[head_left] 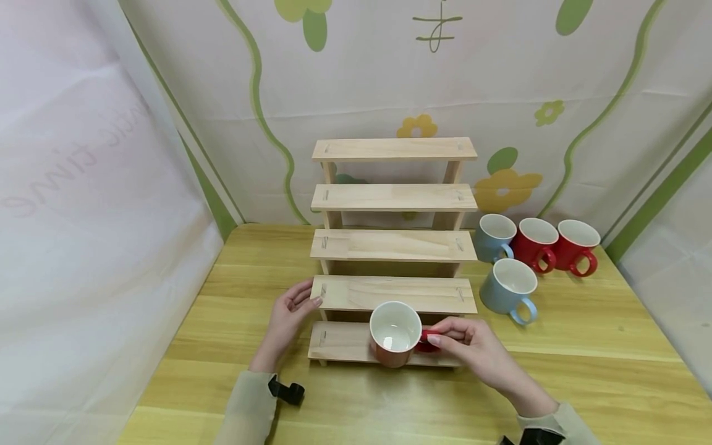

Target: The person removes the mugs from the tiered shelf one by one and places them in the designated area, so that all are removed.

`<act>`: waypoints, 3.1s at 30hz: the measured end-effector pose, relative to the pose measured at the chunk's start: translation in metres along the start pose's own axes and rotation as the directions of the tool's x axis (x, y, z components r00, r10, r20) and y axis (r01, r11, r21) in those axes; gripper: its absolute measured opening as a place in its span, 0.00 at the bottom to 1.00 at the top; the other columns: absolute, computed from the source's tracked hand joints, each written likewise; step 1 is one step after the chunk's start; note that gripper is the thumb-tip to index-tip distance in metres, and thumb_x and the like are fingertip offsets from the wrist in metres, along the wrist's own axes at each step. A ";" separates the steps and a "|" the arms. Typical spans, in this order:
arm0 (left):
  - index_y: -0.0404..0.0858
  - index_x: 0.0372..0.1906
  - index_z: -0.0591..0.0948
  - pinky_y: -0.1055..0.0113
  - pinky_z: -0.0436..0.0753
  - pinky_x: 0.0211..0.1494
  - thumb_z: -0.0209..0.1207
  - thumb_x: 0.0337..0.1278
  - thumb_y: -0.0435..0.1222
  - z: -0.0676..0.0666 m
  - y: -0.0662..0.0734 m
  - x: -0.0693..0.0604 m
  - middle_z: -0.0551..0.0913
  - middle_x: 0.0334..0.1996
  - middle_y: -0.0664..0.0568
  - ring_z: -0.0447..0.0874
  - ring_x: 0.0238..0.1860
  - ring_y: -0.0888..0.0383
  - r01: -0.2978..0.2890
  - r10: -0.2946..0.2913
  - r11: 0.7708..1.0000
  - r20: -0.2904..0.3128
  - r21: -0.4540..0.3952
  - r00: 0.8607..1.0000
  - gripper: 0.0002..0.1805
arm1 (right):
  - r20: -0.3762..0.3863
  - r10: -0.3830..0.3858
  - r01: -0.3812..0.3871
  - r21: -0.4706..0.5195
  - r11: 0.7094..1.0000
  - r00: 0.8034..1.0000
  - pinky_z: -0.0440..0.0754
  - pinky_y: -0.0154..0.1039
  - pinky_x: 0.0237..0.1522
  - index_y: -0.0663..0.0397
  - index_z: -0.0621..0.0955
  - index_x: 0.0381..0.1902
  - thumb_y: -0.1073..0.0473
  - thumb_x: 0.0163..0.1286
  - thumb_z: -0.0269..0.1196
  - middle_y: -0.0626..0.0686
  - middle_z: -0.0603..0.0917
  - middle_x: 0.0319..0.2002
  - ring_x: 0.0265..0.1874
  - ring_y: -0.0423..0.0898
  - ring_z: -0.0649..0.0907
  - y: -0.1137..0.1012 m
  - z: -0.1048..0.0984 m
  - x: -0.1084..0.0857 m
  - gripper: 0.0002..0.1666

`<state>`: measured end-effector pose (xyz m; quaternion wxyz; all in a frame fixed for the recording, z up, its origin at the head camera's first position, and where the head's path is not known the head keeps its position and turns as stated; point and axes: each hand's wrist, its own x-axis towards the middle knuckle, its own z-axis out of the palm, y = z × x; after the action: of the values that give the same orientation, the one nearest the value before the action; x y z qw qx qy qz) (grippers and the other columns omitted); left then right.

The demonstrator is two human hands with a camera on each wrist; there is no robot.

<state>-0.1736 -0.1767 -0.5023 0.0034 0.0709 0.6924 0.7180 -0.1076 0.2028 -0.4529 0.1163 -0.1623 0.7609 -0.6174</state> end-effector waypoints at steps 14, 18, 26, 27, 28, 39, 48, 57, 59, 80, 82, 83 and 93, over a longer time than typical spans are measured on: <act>0.28 0.70 0.72 0.66 0.82 0.58 0.63 0.67 0.28 -0.001 0.000 0.001 0.77 0.63 0.32 0.83 0.56 0.55 0.018 -0.018 1.000 0.010 -0.005 1.000 0.28 | -0.054 -0.031 0.035 0.068 0.997 0.998 0.88 0.41 0.43 0.67 0.85 0.45 0.64 0.73 0.65 0.61 0.88 0.42 0.40 0.48 0.88 -0.016 0.004 0.002 0.10; 0.28 0.69 0.72 0.65 0.82 0.57 0.64 0.66 0.28 -0.001 -0.001 0.001 0.77 0.62 0.32 0.83 0.56 0.54 0.016 -0.016 1.000 0.003 -0.012 1.000 0.28 | -0.060 -0.063 0.069 0.097 0.993 0.996 0.89 0.45 0.43 0.70 0.84 0.46 0.66 0.74 0.63 0.60 0.88 0.44 0.41 0.49 0.88 -0.024 0.001 0.002 0.09; 0.26 0.68 0.72 0.66 0.83 0.57 0.64 0.66 0.28 0.000 -0.001 0.001 0.78 0.61 0.32 0.83 0.55 0.52 -0.003 0.003 1.000 -0.004 0.001 1.000 0.28 | -0.119 -0.115 0.125 0.074 0.989 0.986 0.89 0.46 0.42 0.69 0.84 0.45 0.70 0.73 0.63 0.56 0.89 0.45 0.41 0.49 0.89 -0.035 -0.012 0.000 0.07; 0.26 0.68 0.72 0.65 0.83 0.57 0.64 0.66 0.28 0.000 -0.001 0.001 0.78 0.61 0.32 0.83 0.55 0.52 -0.004 0.004 1.000 -0.006 0.004 1.000 0.28 | -0.134 -0.122 0.131 0.065 0.989 0.984 0.89 0.45 0.42 0.69 0.84 0.45 0.70 0.73 0.62 0.55 0.89 0.44 0.40 0.48 0.89 -0.037 -0.014 0.000 0.07; 0.26 0.68 0.72 0.65 0.83 0.57 0.64 0.66 0.28 0.000 -0.001 0.001 0.78 0.61 0.33 0.83 0.55 0.52 -0.004 0.004 1.000 -0.007 0.002 1.000 0.28 | -0.148 -0.125 0.135 0.062 0.989 0.981 0.89 0.45 0.42 0.70 0.84 0.45 0.70 0.73 0.62 0.55 0.89 0.44 0.40 0.48 0.89 -0.038 -0.016 -0.001 0.07; 0.27 0.69 0.72 0.65 0.83 0.57 0.64 0.66 0.29 0.000 -0.001 0.000 0.78 0.61 0.33 0.83 0.56 0.52 0.014 -0.014 1.000 -0.007 -0.010 1.000 0.28 | -0.279 -0.148 0.179 0.090 0.980 0.949 0.88 0.43 0.43 0.72 0.83 0.47 0.74 0.73 0.60 0.55 0.89 0.41 0.39 0.46 0.89 -0.041 -0.043 -0.008 0.08; 0.27 0.69 0.72 0.65 0.82 0.57 0.64 0.66 0.28 0.001 -0.001 0.000 0.77 0.62 0.32 0.82 0.57 0.51 0.011 -0.011 1.000 -0.006 -0.007 1.000 0.28 | -0.375 -0.154 0.247 0.212 0.946 0.914 0.87 0.41 0.43 0.70 0.85 0.47 0.77 0.74 0.57 0.56 0.90 0.42 0.39 0.47 0.90 -0.043 -0.063 -0.017 0.11; 0.28 0.70 0.71 0.65 0.82 0.58 0.64 0.67 0.29 0.000 0.000 0.001 0.76 0.63 0.31 0.82 0.57 0.50 0.023 -0.023 1.000 -0.001 -0.018 1.000 0.29 | -0.424 -0.169 0.291 0.243 0.925 0.890 0.86 0.39 0.42 0.70 0.85 0.48 0.77 0.75 0.55 0.55 0.90 0.42 0.37 0.47 0.90 -0.040 -0.081 -0.024 0.13; 0.28 0.70 0.71 0.65 0.82 0.58 0.64 0.67 0.29 0.000 0.000 0.001 0.76 0.62 0.31 0.82 0.57 0.50 0.022 -0.022 1.000 -0.002 -0.023 1.000 0.29 | -0.428 -0.172 0.299 0.252 0.920 0.887 0.86 0.39 0.42 0.70 0.85 0.48 0.77 0.75 0.54 0.56 0.89 0.43 0.37 0.47 0.90 -0.040 -0.083 -0.025 0.13; 0.29 0.69 0.72 0.63 0.83 0.58 0.64 0.66 0.30 0.001 0.000 -0.001 0.77 0.62 0.34 0.83 0.56 0.51 0.027 -0.027 0.999 -0.003 -0.035 1.000 0.29 | -0.471 -0.279 0.456 0.319 0.831 0.837 0.85 0.45 0.42 0.81 0.80 0.50 0.83 0.73 0.49 0.60 0.88 0.46 0.42 0.50 0.89 -0.038 -0.103 -0.036 0.14; 0.29 0.69 0.72 0.63 0.83 0.58 0.64 0.66 0.30 0.001 0.000 -0.001 0.77 0.62 0.33 0.82 0.56 0.51 0.025 -0.025 0.999 -0.003 -0.030 1.000 0.29 | -0.487 -0.285 0.475 0.327 0.817 0.826 0.85 0.45 0.42 0.82 0.80 0.50 0.83 0.73 0.49 0.61 0.88 0.46 0.42 0.50 0.89 -0.038 -0.107 -0.036 0.15; 0.29 0.69 0.72 0.63 0.82 0.58 0.64 0.66 0.30 0.001 0.000 -0.001 0.77 0.62 0.33 0.82 0.57 0.51 0.025 -0.025 0.999 -0.002 -0.029 1.000 0.29 | -0.495 -0.287 0.483 0.331 0.811 0.820 0.85 0.45 0.42 0.83 0.79 0.50 0.84 0.73 0.49 0.61 0.88 0.46 0.42 0.51 0.89 -0.038 -0.108 -0.037 0.15; 0.29 0.69 0.72 0.64 0.82 0.58 0.64 0.67 0.30 0.001 0.000 -0.001 0.76 0.62 0.32 0.82 0.57 0.50 0.031 -0.031 0.999 -0.004 -0.016 1.000 0.28 | -0.563 -0.207 0.478 0.388 0.788 0.800 0.85 0.45 0.40 0.82 0.80 0.50 0.82 0.73 0.50 0.64 0.88 0.45 0.42 0.53 0.89 -0.031 -0.120 -0.041 0.14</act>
<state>-0.1730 -0.1762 -0.5021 0.0136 0.0589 0.6876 0.7236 -0.1114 0.3214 -0.3983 -0.1608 -0.1028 0.5281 -0.8274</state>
